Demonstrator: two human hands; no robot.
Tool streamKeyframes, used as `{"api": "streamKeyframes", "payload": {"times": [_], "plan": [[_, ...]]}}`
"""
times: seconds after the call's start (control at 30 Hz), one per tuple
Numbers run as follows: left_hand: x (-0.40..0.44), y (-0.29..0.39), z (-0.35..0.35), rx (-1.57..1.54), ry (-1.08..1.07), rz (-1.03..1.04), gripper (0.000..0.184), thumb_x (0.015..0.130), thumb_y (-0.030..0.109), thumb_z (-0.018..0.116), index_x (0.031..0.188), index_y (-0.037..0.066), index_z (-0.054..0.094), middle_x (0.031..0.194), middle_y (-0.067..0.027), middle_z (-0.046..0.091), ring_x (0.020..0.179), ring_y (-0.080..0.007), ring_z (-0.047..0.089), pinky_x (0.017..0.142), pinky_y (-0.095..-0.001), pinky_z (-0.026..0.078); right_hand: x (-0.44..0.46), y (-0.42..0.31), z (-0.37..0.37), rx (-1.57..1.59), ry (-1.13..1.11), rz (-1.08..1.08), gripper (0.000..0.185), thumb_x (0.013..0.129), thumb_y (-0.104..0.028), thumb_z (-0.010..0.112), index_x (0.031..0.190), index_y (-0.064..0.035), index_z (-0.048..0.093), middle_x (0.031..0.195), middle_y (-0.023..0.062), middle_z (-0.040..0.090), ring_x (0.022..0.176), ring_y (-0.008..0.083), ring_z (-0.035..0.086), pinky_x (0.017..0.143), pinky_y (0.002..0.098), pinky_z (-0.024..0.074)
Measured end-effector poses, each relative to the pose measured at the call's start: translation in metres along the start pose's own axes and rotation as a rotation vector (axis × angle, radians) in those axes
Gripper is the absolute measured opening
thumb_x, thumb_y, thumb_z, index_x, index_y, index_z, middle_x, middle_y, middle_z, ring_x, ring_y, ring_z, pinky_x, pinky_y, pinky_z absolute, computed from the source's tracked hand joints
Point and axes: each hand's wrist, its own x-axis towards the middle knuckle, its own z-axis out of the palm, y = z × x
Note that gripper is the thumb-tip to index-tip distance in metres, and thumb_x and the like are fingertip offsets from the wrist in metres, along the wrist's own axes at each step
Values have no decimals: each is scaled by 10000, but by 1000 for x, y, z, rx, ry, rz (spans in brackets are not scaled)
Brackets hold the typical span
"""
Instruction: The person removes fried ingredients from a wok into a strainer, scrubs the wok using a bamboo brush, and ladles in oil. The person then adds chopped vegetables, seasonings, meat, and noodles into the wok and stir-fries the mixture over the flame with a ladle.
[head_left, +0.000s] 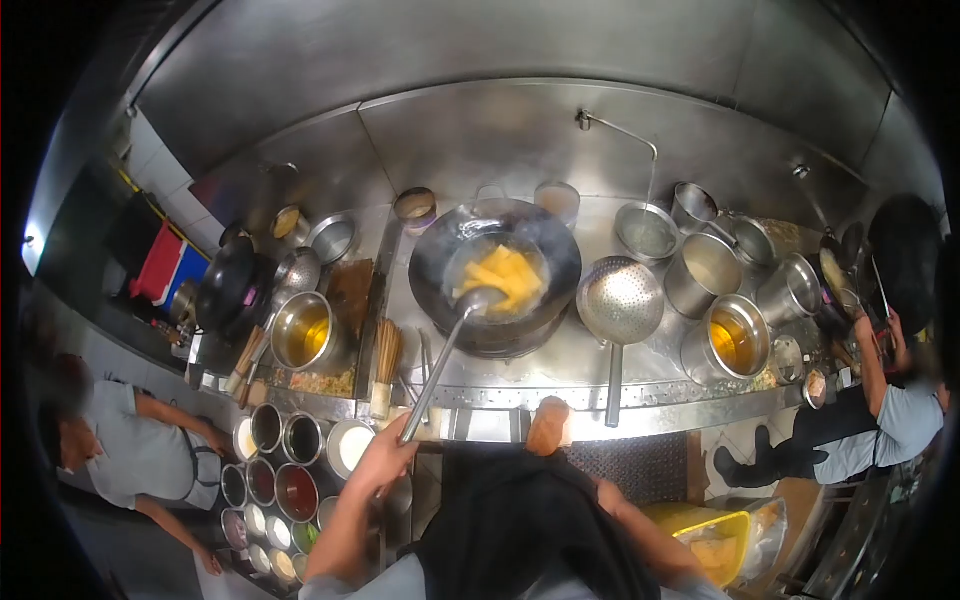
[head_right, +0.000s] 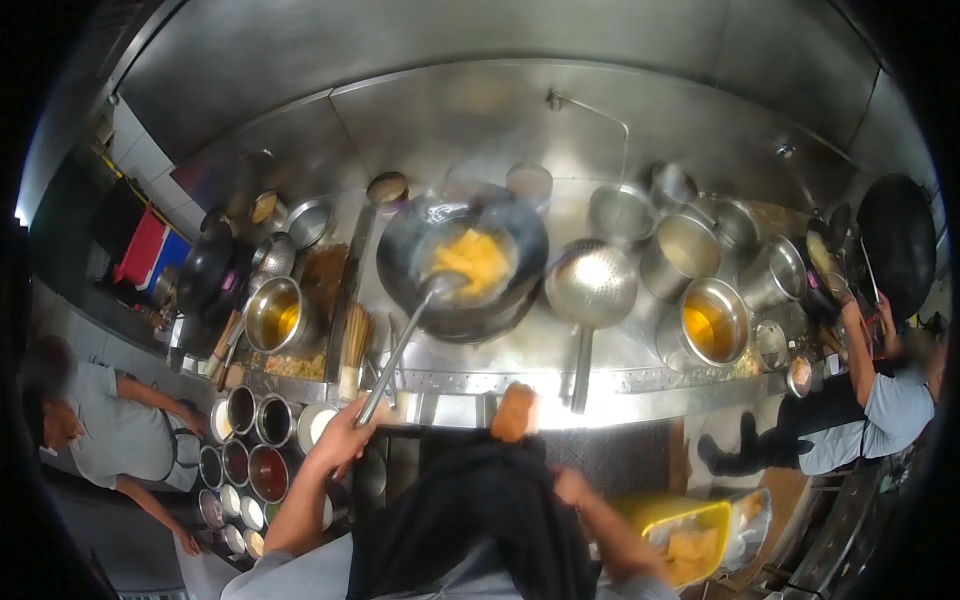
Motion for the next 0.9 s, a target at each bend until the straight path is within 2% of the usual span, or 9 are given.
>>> {"api": "streamKeyframes", "payload": {"times": [0.03, 0.17, 0.27, 0.33, 0.43, 0.67, 0.73, 0.77, 0.9], "plan": [[-5, 3, -8, -8, -6, 0, 620, 894, 98, 561, 1492, 109, 400, 689, -48, 575, 510, -144, 531, 504, -306, 459, -19, 6, -8, -559, 7, 153, 327, 932, -221, 602, 1188, -29, 671, 1111, 192, 703, 1040, 304, 678, 900, 388, 529], [29, -3, -23, 145, -116, 12, 640, 899, 145, 579, 1507, 130, 378, 712, -86, 597, 514, -167, 546, 535, -330, 481, 2, 209, -1, -380, 92, 85, 387, 899, -319, 593, 1123, -20, 696, 1087, 221, 697, 1026, 351, 676, 910, 421, 521], [71, 3, -17, 298, -104, 58, 637, 898, 191, 579, 1498, 119, 379, 823, -179, 672, 612, -280, 640, 649, -408, 527, 9, 232, 10, -386, 90, 165, 388, 901, -320, 590, 1123, -20, 695, 1091, 222, 695, 1031, 352, 674, 911, 424, 519], [135, -38, 6, 544, 202, 425, 636, 888, 193, 577, 1492, 132, 387, 957, -247, 691, 820, -412, 675, 778, -498, 520, 9, 230, 14, -387, 99, 176, 389, 901, -320, 588, 1122, -20, 695, 1094, 223, 694, 1034, 352, 672, 911, 426, 518], [164, -6, 24, 516, 201, 218, 642, 880, 202, 584, 1489, 139, 390, 1061, -288, 657, 1002, -480, 614, 888, -535, 478, 8, 234, 22, -371, 118, 185, 389, 902, -322, 585, 1122, -19, 695, 1098, 225, 691, 1038, 353, 670, 912, 429, 517], [184, 17, 44, 241, 327, 226, 635, 909, 229, 582, 1499, 118, 375, 1013, -266, 682, 1002, -459, 632, 892, -507, 490, 10, 237, 41, -342, 151, 177, 391, 905, -324, 577, 1120, -19, 694, 1108, 228, 686, 1049, 354, 665, 913, 435, 513], [208, -3, 38, 194, 446, 419, 630, 920, 207, 586, 1506, 123, 369, 946, -232, 700, 827, -390, 691, 791, -472, 530, 7, 238, 44, -337, 154, 179, 392, 906, -325, 575, 1120, -19, 694, 1111, 229, 685, 1052, 355, 664, 914, 437, 512], [178, 35, 23, -26, 235, 165, 628, 918, 163, 594, 1503, 102, 374, 889, -189, 701, 614, -271, 672, 652, -404, 549, 9, 241, 45, -337, 152, 179, 392, 906, -325, 574, 1120, -19, 694, 1113, 230, 684, 1054, 355, 663, 914, 438, 511], [189, 24, 15, -84, 251, 199, 625, 914, 140, 598, 1496, 73, 381, 820, -139, 679, 494, -174, 601, 532, -340, 525, 14, 248, 45, -349, 149, 180, 394, 907, -327, 570, 1119, -18, 693, 1119, 232, 681, 1060, 356, 660, 915, 442, 509]]}}
